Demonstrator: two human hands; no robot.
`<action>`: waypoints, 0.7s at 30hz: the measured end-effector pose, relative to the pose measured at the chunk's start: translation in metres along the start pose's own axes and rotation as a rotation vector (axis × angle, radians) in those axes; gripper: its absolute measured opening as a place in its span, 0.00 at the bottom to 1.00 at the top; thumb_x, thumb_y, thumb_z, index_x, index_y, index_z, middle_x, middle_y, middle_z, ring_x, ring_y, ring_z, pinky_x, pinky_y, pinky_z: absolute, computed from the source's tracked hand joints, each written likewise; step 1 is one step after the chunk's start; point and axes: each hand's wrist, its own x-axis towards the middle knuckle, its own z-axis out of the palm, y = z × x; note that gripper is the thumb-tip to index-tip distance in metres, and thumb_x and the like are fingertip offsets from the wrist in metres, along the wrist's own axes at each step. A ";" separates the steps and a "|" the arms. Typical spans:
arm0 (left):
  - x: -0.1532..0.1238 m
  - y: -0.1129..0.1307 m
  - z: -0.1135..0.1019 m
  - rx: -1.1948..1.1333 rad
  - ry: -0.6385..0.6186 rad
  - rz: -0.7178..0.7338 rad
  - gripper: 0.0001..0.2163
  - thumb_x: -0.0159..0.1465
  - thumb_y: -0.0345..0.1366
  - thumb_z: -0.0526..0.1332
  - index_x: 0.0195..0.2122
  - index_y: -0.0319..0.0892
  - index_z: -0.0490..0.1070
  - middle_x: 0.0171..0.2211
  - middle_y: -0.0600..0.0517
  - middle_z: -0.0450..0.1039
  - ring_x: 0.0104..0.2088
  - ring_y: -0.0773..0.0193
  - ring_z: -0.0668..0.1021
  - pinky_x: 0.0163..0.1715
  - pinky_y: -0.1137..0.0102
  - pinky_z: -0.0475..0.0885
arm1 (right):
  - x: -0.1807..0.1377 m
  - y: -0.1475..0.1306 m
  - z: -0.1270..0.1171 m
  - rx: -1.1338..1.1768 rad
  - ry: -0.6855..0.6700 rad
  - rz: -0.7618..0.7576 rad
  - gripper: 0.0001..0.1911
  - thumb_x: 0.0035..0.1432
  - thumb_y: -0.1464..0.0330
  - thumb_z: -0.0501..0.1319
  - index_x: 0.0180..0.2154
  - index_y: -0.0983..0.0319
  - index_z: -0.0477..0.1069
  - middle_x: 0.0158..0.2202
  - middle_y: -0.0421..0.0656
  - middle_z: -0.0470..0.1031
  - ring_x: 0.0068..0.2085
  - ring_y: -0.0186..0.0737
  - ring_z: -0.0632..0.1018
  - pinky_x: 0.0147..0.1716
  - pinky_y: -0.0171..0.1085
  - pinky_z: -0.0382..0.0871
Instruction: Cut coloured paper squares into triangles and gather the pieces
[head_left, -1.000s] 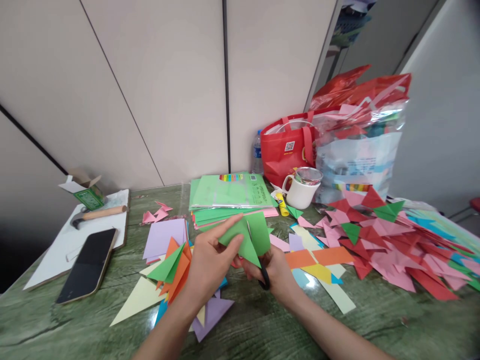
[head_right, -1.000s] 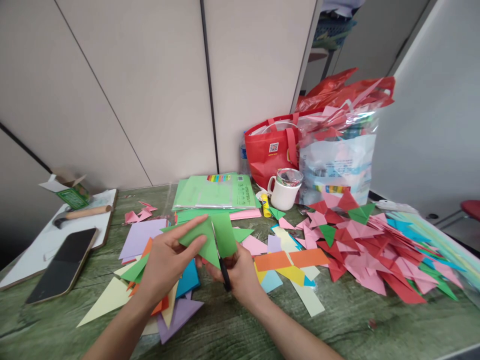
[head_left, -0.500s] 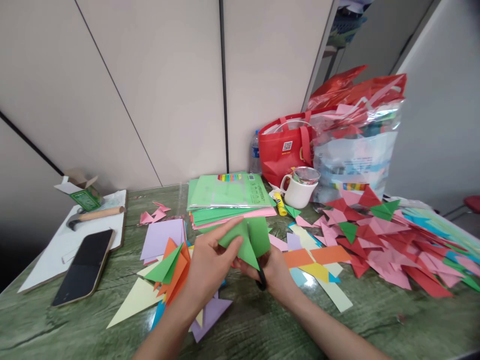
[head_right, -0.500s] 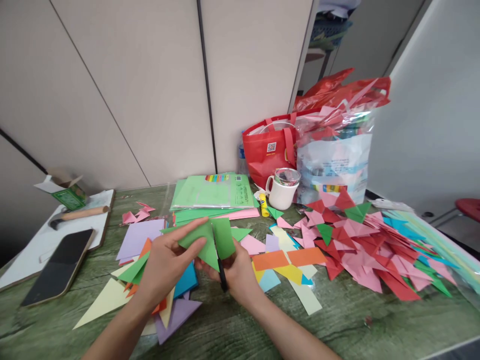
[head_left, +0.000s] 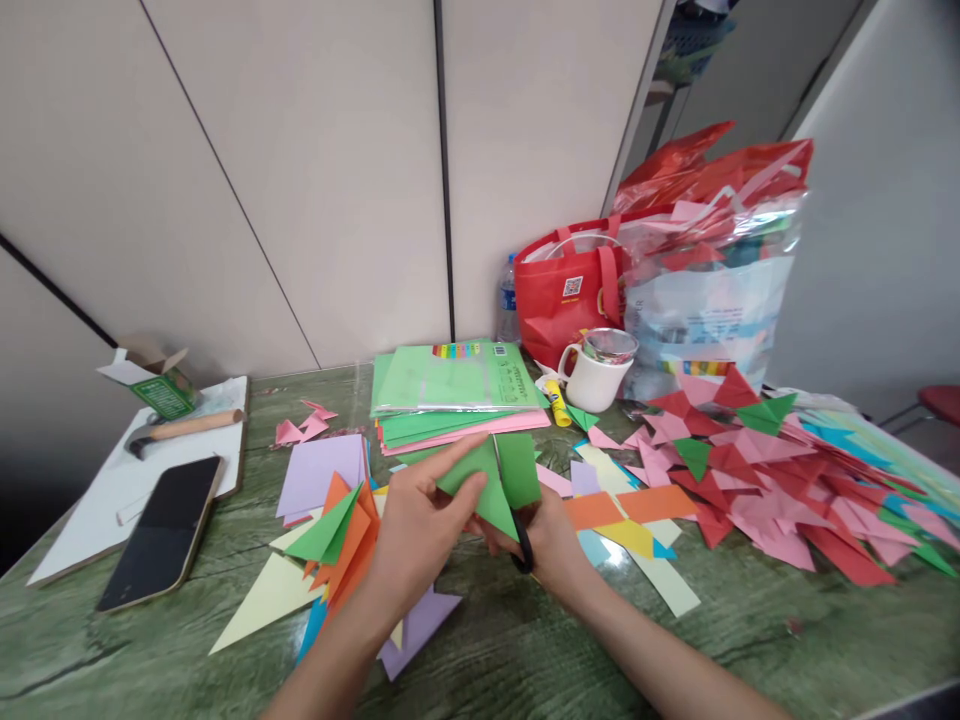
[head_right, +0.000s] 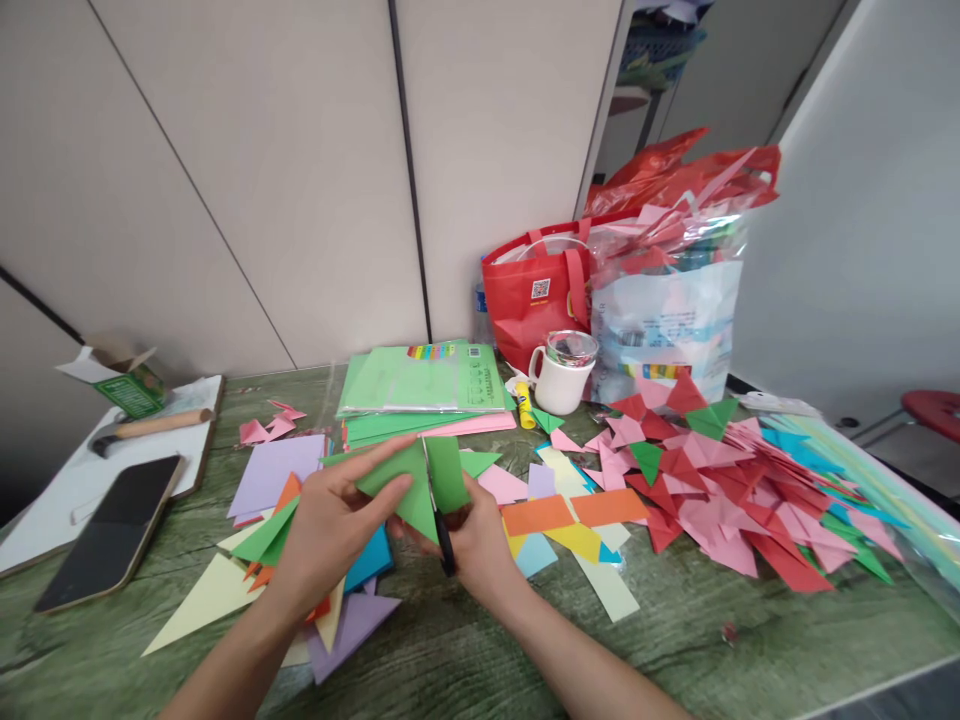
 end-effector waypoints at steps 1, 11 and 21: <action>0.000 0.000 0.000 0.007 0.001 -0.002 0.17 0.55 0.30 0.60 0.46 0.43 0.73 0.33 0.53 0.79 0.15 0.75 0.73 0.15 0.80 0.70 | 0.000 0.000 0.000 -0.008 0.003 -0.005 0.20 0.37 0.68 0.70 0.34 0.62 0.66 0.21 0.37 0.73 0.23 0.38 0.73 0.18 0.32 0.61; 0.000 -0.004 -0.001 0.098 -0.027 -0.022 0.18 0.56 0.33 0.59 0.49 0.43 0.72 0.24 0.54 0.76 0.15 0.73 0.69 0.16 0.78 0.66 | -0.001 -0.015 0.006 -0.092 0.017 0.067 0.17 0.33 0.66 0.71 0.27 0.62 0.68 0.15 0.35 0.70 0.17 0.33 0.67 0.16 0.31 0.59; 0.008 0.006 -0.041 0.411 -0.137 -0.016 0.14 0.55 0.36 0.59 0.42 0.46 0.76 0.26 0.53 0.77 0.17 0.68 0.70 0.18 0.75 0.65 | 0.008 0.007 -0.010 0.016 0.346 -0.119 0.15 0.44 0.64 0.66 0.33 0.62 0.66 0.15 0.33 0.67 0.18 0.33 0.69 0.21 0.33 0.66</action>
